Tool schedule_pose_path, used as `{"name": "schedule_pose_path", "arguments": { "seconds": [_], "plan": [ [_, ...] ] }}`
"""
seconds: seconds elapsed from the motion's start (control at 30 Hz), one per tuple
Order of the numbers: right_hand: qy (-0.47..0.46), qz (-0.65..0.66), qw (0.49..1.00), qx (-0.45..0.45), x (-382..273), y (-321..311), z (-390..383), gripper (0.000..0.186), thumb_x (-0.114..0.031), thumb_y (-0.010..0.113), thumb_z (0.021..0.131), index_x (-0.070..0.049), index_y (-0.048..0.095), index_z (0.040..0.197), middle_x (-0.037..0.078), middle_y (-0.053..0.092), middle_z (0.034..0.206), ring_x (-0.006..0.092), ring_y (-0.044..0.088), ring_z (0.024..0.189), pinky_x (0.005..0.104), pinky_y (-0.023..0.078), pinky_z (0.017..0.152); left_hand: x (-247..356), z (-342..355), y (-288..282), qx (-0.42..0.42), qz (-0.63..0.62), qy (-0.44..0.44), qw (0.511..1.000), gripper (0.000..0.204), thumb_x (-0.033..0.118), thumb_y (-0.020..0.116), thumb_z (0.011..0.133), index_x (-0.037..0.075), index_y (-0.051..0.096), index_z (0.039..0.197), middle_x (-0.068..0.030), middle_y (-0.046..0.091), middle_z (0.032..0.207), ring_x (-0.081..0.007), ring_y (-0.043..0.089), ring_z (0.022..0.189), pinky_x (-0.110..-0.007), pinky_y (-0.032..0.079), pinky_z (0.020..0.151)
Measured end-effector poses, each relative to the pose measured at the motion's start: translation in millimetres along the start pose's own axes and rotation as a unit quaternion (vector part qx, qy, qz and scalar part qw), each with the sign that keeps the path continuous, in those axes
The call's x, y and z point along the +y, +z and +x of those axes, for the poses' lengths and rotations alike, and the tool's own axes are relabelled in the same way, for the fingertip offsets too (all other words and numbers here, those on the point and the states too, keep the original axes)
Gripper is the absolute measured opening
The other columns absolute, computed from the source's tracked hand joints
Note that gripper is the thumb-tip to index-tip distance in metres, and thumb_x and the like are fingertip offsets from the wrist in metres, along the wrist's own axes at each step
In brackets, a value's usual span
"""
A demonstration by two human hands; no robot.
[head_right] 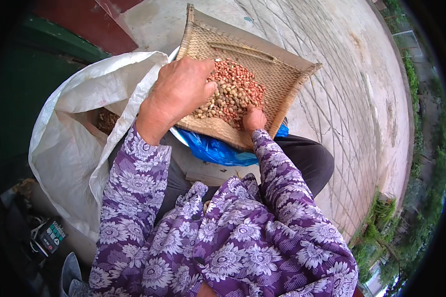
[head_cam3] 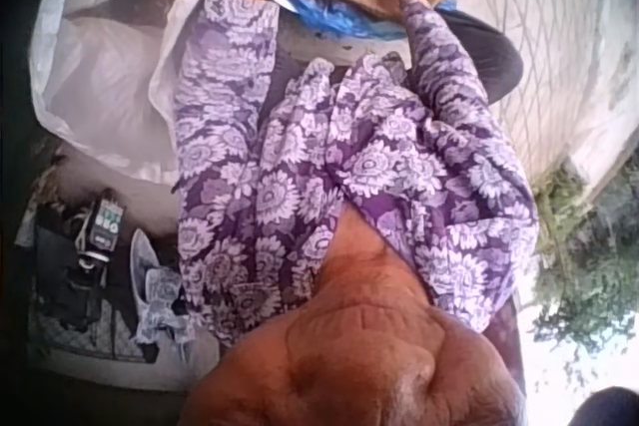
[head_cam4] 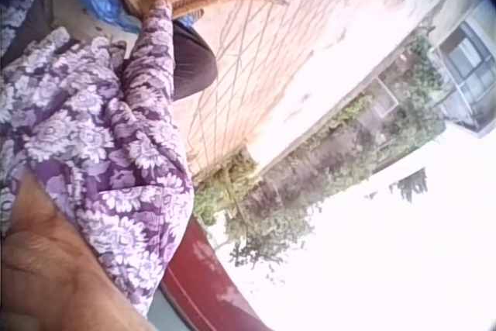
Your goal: Shelling peanuts by hand and placing them into a bamboo tray.
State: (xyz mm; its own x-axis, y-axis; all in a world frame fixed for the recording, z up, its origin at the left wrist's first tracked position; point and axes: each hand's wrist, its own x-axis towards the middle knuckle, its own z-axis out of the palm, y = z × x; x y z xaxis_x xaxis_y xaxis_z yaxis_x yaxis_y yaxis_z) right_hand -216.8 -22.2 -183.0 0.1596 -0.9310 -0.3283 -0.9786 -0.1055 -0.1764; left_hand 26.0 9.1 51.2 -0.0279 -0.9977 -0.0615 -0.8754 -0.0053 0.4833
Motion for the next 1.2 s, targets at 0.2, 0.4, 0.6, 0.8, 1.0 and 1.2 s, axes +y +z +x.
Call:
{"name": "schedule_pose_path", "arguments": {
  "seconds": [0.2, 0.4, 0.6, 0.8, 1.0, 1.2],
  "plan": [
    [-0.089, -0.071, 0.993, -0.020, 10, 10, 13, 0.022, -0.019, 0.060, 0.069, -0.006, 0.063, 0.086, 0.020, 0.061, 0.078, 0.0346, 0.061, 0.077, 0.0438, 0.048, 0.068, 0, 0, 0, -0.006, -0.006, 0.003, 1.000, 0.019, 0.015, 0.060, 0.072, 0.000, 0.059, 0.083, -0.0222, 0.060, 0.070, -0.0372, 0.061, 0.071, -0.045, 0.049, 0.066],
    [0.001, 0.312, 0.932, -0.184, -16, -59, 43, 0.023, -0.023, 0.060, 0.081, -0.002, 0.059, 0.071, 0.005, 0.054, 0.055, 0.0123, 0.051, 0.047, 0.0271, 0.039, 0.045, -6, 2, 12, 0.133, -0.113, 0.069, 0.982, 0.021, 0.016, 0.062, 0.072, 0.000, 0.058, 0.085, -0.0194, 0.059, 0.067, -0.0327, 0.060, 0.062, -0.041, 0.047, 0.058],
    [-0.147, 0.540, 0.786, -0.264, -65, -179, -3, 0.023, -0.027, 0.060, 0.086, -0.005, 0.059, 0.079, -0.004, 0.052, 0.062, 0.0042, 0.045, 0.051, 0.0187, 0.034, 0.046, 0, 5, 30, 0.185, -0.228, 0.044, 0.955, 0.031, 0.014, 0.065, 0.073, -0.002, 0.059, 0.098, -0.0159, 0.061, 0.069, -0.0212, 0.060, 0.057, -0.030, 0.048, 0.056],
    [-0.152, 0.618, 0.732, -0.244, -77, -195, -33, 0.020, -0.025, 0.059, 0.086, -0.006, 0.058, 0.079, -0.003, 0.054, 0.064, 0.0047, 0.049, 0.054, 0.0181, 0.040, 0.051, 1, 4, 52, 0.082, -0.484, -0.033, 0.871, 0.023, 0.016, 0.062, 0.076, -0.002, 0.062, 0.091, -0.0092, 0.064, 0.071, -0.0133, 0.060, 0.061, -0.028, 0.049, 0.056],
    [-0.153, 0.656, 0.693, -0.256, -78, -194, -34, 0.020, -0.024, 0.059, 0.086, -0.005, 0.059, 0.081, -0.002, 0.055, 0.066, 0.0055, 0.049, 0.056, 0.0185, 0.040, 0.051, 9, 2, 45, -0.002, -0.660, -0.084, 0.747, 0.011, 0.007, 0.060, 0.082, -0.001, 0.060, 0.091, -0.0041, 0.062, 0.077, -0.0073, 0.058, 0.064, -0.018, 0.047, 0.051],
    [-0.206, 0.555, 0.795, -0.131, -90, -207, -37, 0.022, -0.022, 0.058, 0.087, -0.001, 0.061, 0.091, -0.001, 0.057, 0.069, 0.0043, 0.049, 0.057, 0.0182, 0.040, 0.053, 8, 2, 41, -0.001, -0.657, -0.102, 0.747, 0.010, 0.005, 0.058, 0.083, 0.000, 0.057, 0.091, -0.0054, 0.062, 0.078, -0.0099, 0.061, 0.065, -0.019, 0.050, 0.050]
  ]
}}
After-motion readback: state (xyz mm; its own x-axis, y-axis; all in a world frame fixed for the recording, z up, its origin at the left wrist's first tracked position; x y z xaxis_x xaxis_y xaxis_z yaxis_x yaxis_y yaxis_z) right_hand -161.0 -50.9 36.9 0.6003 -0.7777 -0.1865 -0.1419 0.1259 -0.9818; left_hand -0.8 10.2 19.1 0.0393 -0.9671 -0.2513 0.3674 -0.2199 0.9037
